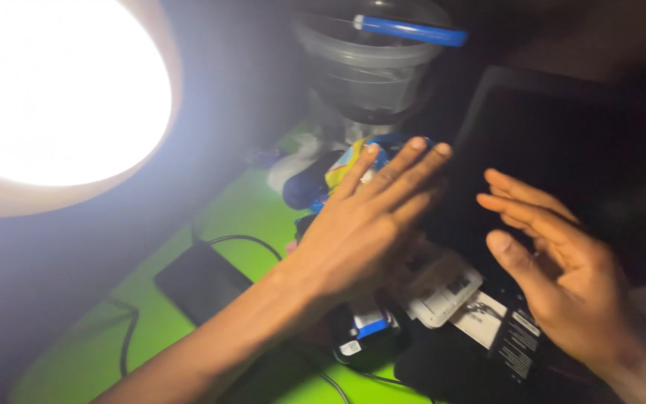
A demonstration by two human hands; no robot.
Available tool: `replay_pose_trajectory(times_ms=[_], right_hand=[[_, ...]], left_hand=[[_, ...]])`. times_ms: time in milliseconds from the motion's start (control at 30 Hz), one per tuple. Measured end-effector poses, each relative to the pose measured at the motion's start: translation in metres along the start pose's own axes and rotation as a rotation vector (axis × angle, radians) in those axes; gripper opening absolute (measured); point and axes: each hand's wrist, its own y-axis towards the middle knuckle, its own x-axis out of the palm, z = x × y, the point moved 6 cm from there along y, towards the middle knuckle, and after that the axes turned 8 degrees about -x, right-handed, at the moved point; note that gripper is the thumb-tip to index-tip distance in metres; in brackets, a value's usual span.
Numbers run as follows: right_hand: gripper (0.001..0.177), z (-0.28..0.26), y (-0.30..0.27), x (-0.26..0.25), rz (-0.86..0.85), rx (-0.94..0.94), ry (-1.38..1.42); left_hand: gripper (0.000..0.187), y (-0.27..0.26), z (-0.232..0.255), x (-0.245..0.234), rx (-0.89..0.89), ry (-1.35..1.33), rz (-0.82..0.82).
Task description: The person disassembles a mobile hotspot to remove the battery and SIM card, then inspects a POS terminal.
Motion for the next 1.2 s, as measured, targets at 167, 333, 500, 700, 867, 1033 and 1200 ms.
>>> replay_pose_trajectory(times_ms=[167, 333, 500, 700, 867, 1033, 1200], right_hand=[[0.053, 0.02, 0.001, -0.008, 0.137, 0.098, 0.535], [0.067, 0.036, -0.003, -0.02, 0.253, 0.159, 0.828], [0.076, 0.045, -0.006, -0.03, 0.33, 0.174, 1.104], [0.077, 0.053, -0.009, -0.039, 0.367, 0.17, 1.195], [0.075, 0.052, -0.007, -0.043, 0.317, 0.108, 0.992], [0.054, 0.026, -0.005, -0.047, 0.182, -0.037, 0.304], [0.027, -0.001, -0.006, -0.028, -0.018, -0.36, -0.431]], left_hand=[[0.065, 0.005, -0.007, -0.003, -0.075, -0.446, 0.029], [0.064, 0.009, -0.015, -0.004, -0.297, -0.993, 0.069], [0.064, 0.012, -0.025, 0.013, -0.482, -1.785, 0.063], [0.058, 0.008, -0.029, 0.018, -0.607, -1.949, 0.057], [0.053, 0.005, -0.034, 0.023, -0.577, -1.806, 0.045], [0.041, 0.01, -0.015, 0.002, -0.385, -0.984, 0.007], [0.051, 0.01, 0.007, 0.002, 0.106, 0.045, 0.047]])
